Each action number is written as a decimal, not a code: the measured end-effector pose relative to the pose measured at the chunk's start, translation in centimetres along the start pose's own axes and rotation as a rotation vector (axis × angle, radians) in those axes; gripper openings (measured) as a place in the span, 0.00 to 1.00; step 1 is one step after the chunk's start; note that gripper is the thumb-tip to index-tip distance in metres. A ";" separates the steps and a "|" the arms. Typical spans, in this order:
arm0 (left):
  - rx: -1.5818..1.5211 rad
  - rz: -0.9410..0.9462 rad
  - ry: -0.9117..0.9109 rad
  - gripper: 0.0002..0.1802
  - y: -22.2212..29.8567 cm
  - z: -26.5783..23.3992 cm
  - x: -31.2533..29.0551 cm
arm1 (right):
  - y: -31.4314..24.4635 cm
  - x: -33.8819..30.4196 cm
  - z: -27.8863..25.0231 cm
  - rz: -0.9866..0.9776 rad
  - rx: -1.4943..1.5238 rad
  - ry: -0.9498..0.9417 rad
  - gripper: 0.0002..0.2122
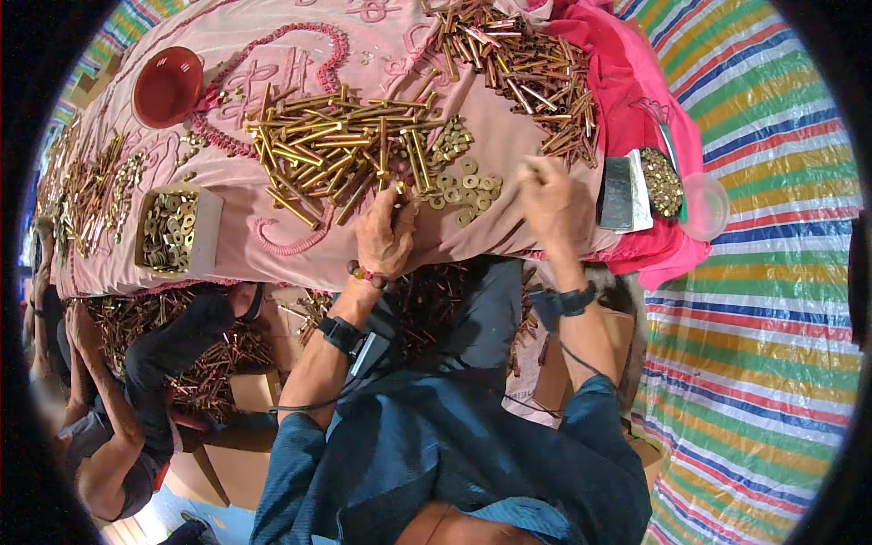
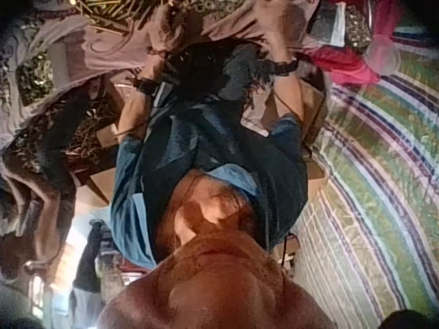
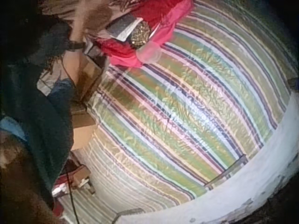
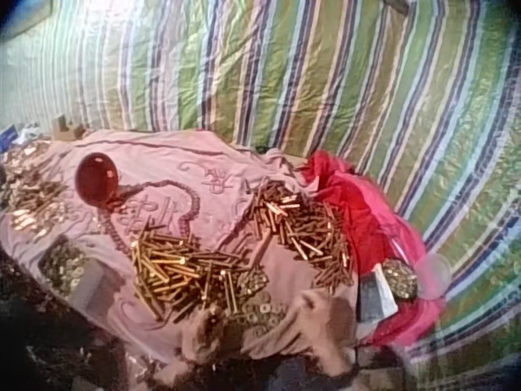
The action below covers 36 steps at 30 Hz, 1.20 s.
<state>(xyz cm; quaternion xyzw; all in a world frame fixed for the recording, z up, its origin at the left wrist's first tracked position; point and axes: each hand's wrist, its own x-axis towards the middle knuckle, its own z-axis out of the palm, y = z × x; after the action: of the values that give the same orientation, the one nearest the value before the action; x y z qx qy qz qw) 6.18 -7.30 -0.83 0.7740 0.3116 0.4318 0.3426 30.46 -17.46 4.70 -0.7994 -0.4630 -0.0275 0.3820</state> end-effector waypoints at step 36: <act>0.052 0.063 0.083 0.08 0.8 0.6 0.2 | -5.2 5.2 3.1 0.105 -0.199 -0.494 0.10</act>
<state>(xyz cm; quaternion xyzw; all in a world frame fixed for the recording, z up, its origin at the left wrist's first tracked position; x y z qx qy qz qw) 6.93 -7.75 -0.37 0.7735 0.3121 0.4658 0.2953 28.53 -10.31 7.63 -0.8383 -0.4951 0.1428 0.1782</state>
